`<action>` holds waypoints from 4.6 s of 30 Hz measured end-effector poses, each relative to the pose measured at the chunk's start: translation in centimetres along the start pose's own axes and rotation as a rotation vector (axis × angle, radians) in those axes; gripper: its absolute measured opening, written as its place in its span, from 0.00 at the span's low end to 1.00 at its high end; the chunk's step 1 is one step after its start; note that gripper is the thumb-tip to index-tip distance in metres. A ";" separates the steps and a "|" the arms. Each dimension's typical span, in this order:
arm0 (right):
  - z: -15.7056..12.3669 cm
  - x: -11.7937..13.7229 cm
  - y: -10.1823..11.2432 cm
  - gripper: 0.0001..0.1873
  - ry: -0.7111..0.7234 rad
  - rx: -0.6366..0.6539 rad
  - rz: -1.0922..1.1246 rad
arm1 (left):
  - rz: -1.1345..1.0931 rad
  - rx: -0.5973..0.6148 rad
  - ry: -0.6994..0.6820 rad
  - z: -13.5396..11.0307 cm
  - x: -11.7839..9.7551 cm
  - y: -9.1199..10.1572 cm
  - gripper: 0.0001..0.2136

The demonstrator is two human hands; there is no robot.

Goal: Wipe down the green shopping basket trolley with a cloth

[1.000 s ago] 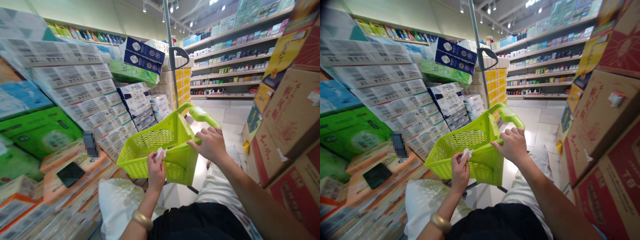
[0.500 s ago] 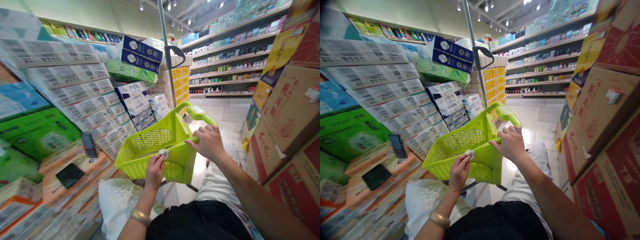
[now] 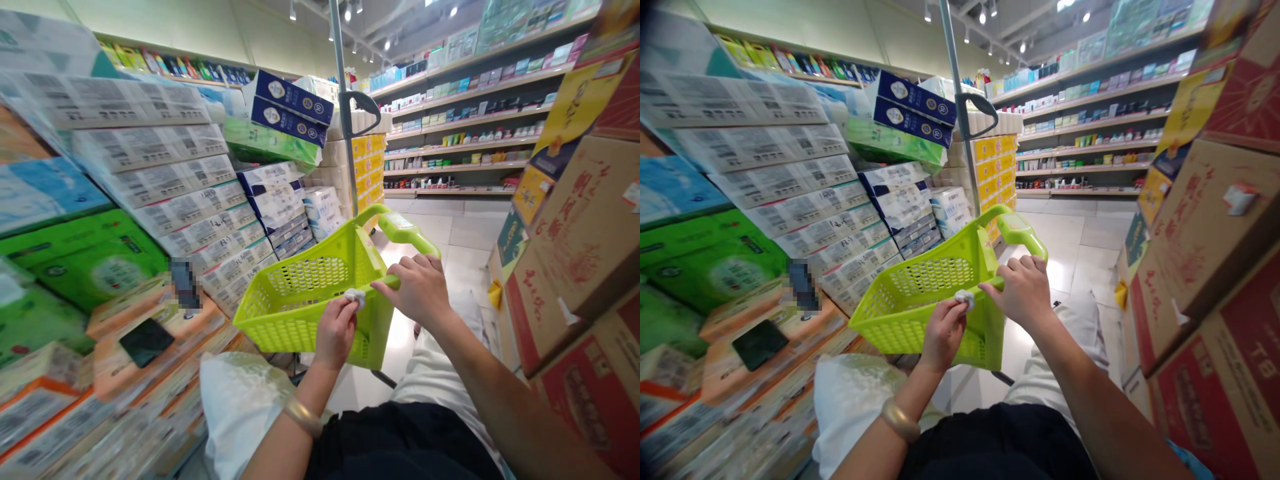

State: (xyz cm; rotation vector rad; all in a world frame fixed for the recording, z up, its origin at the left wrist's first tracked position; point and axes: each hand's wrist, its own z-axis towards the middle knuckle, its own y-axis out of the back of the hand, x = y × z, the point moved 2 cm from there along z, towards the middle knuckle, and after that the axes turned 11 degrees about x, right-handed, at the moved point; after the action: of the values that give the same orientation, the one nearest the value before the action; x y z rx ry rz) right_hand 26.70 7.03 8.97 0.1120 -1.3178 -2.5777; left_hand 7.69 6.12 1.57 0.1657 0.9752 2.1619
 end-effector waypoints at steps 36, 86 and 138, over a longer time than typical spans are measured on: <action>-0.4 0.9 0.6 0.19 -0.013 0.001 0.047 | 0.185 0.097 0.197 -5.5 3.8 0.3 0.13; -0.7 1.4 1.1 0.19 -0.033 0.011 0.046 | -0.052 0.134 0.226 2.1 0.0 1.4 0.20; -0.2 1.1 -1.0 0.18 -0.180 -0.055 0.304 | -0.183 0.065 0.143 4.1 -0.9 5.3 0.20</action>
State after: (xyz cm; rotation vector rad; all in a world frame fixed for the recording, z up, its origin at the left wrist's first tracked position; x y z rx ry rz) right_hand 25.51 7.18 8.08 -0.3132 -1.2118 -2.4034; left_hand 6.81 5.65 8.23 -0.0472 1.0984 1.9970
